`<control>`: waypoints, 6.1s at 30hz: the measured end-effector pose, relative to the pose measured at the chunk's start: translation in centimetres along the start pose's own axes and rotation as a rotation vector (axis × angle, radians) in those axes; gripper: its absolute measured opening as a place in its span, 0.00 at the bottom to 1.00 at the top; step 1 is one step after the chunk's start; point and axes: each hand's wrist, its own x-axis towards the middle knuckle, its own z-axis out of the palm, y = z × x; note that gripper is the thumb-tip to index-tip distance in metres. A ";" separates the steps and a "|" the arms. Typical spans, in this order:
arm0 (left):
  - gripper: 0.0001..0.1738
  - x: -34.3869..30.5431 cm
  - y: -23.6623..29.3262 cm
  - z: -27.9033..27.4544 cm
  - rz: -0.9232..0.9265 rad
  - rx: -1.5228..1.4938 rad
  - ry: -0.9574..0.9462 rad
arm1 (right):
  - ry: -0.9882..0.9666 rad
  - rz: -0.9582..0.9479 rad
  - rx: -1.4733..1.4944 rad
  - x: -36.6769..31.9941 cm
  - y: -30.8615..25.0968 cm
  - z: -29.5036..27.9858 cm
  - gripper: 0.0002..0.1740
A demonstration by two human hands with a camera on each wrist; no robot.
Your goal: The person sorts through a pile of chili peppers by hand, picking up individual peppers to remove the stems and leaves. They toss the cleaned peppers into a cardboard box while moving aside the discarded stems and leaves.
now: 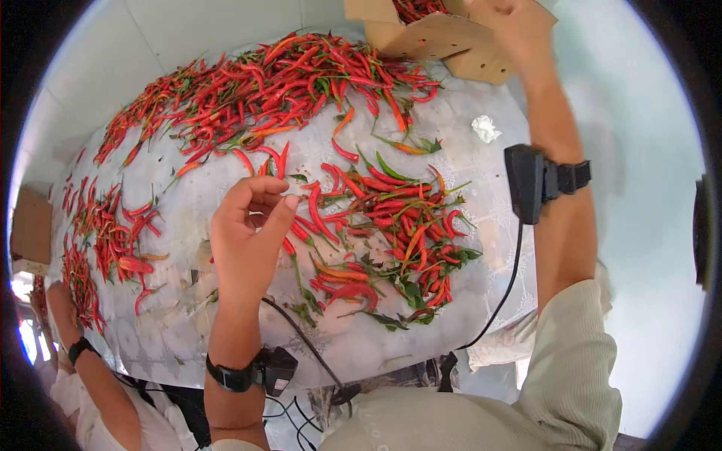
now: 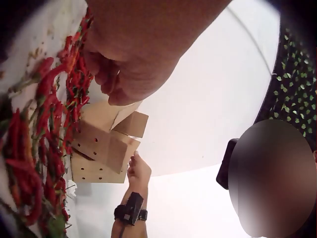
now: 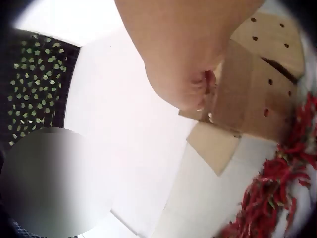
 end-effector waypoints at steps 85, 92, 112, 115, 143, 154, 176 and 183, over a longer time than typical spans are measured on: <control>0.08 -1.1 1.7 0.9 -0.283 -0.434 -0.310 | -0.500 0.370 1.072 -17.9 -10.1 0.9 0.18; 0.10 -1.2 1.7 1.0 -0.315 -0.391 -0.322 | 0.278 0.365 0.900 -13.5 -4.5 -2.0 0.16; 0.16 -1.4 2.6 0.7 -0.244 -0.340 -0.375 | 0.475 -0.025 0.017 4.0 1.6 -4.2 0.17; 0.17 -1.5 2.6 0.7 -0.226 -0.269 -0.394 | 0.110 -0.067 0.218 -5.4 -6.6 -3.6 0.14; 0.13 1.4 0.3 -2.6 -0.259 -0.516 0.145 | -0.529 -0.039 0.319 -19.4 -6.2 1.4 0.07; 0.10 -0.2 -0.3 1.2 -0.309 -0.053 -0.178 | -0.567 -0.176 0.296 -19.5 -5.9 2.5 0.04; 0.09 0.3 -1.7 2.6 0.219 0.792 -0.162 | -0.299 0.060 0.409 -19.5 -6.6 1.8 0.05; 0.06 0.1 -1.3 2.8 0.292 0.873 -0.103 | -0.378 0.321 0.537 -19.5 -7.0 1.4 0.07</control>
